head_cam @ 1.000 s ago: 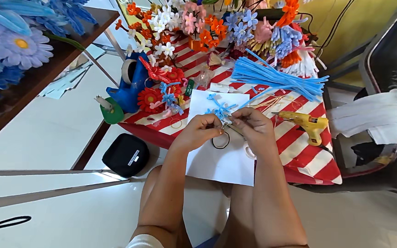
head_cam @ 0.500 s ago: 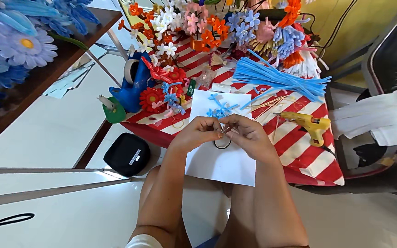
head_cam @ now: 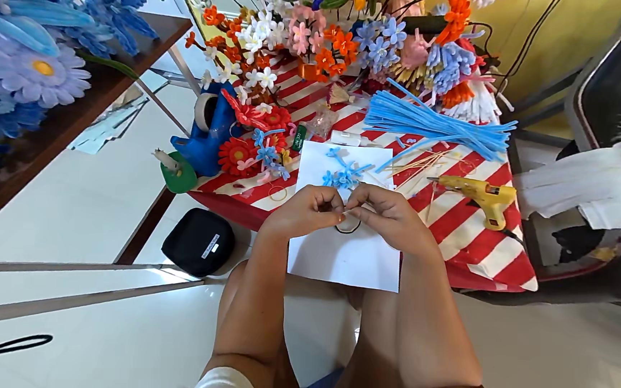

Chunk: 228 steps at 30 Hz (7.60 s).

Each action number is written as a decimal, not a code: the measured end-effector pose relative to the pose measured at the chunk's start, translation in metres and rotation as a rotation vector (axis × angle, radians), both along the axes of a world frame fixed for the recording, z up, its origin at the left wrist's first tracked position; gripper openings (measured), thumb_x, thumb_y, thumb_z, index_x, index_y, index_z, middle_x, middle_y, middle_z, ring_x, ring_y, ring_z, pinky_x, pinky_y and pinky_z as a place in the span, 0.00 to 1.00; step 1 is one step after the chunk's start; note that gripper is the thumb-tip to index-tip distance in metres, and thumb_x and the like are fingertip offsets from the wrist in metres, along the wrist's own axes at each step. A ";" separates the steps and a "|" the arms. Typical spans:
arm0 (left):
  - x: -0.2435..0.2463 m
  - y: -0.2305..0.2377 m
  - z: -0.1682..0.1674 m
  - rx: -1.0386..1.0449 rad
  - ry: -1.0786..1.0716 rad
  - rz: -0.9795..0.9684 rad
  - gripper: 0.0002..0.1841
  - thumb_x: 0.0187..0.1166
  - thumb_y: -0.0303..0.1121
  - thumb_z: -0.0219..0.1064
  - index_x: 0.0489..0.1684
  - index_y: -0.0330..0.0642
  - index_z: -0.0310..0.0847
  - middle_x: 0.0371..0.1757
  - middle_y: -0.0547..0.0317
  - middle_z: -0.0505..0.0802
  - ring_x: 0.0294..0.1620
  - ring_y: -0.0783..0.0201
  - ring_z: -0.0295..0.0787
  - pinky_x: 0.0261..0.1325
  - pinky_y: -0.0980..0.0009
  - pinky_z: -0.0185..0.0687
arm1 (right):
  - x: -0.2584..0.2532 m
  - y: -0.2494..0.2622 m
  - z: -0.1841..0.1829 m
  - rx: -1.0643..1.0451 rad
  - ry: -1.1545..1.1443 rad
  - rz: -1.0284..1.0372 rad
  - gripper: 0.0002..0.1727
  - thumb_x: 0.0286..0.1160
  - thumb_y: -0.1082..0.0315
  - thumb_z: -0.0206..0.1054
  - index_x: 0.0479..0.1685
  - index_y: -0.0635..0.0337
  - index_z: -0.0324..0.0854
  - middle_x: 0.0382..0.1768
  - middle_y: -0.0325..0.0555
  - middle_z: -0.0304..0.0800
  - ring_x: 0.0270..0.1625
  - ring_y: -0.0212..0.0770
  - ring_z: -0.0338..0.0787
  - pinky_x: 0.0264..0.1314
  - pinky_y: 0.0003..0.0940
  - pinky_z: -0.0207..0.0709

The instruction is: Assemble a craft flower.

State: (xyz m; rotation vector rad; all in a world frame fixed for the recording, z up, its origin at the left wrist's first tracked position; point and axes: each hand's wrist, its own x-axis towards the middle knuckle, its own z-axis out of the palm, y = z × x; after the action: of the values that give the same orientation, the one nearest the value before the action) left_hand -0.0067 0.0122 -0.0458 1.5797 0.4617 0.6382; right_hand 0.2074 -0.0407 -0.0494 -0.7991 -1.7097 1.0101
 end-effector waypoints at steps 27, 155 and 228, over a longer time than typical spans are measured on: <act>0.001 0.000 -0.002 -0.019 0.039 -0.085 0.05 0.71 0.24 0.66 0.31 0.47 0.81 0.29 0.80 0.86 0.32 0.86 0.81 0.40 0.84 0.79 | 0.000 0.001 0.000 0.113 -0.063 0.061 0.07 0.77 0.73 0.68 0.43 0.67 0.88 0.43 0.39 0.91 0.51 0.22 0.87 0.62 0.22 0.81; 0.018 0.039 -0.024 0.492 0.445 0.392 0.09 0.86 0.24 0.60 0.51 0.32 0.85 0.46 0.44 0.92 0.49 0.52 0.91 0.59 0.51 0.85 | -0.019 0.014 -0.017 -0.150 -0.398 -0.437 0.14 0.82 0.71 0.54 0.54 0.70 0.82 0.50 0.55 0.90 0.50 0.42 0.89 0.56 0.40 0.81; 0.041 -0.003 -0.008 0.687 -0.528 0.591 0.01 0.78 0.25 0.71 0.41 0.40 0.88 0.46 0.61 0.94 0.52 0.71 0.92 0.56 0.72 0.91 | -0.014 -0.011 0.007 0.140 0.502 -0.192 0.07 0.87 0.63 0.59 0.46 0.42 0.83 0.51 0.34 0.92 0.54 0.32 0.92 0.61 0.34 0.86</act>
State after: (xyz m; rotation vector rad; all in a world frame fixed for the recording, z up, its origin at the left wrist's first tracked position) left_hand 0.0339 0.0089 -0.0542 1.8075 0.3141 1.7603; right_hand 0.1936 -0.0520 -0.0423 -0.5476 -1.2318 0.8593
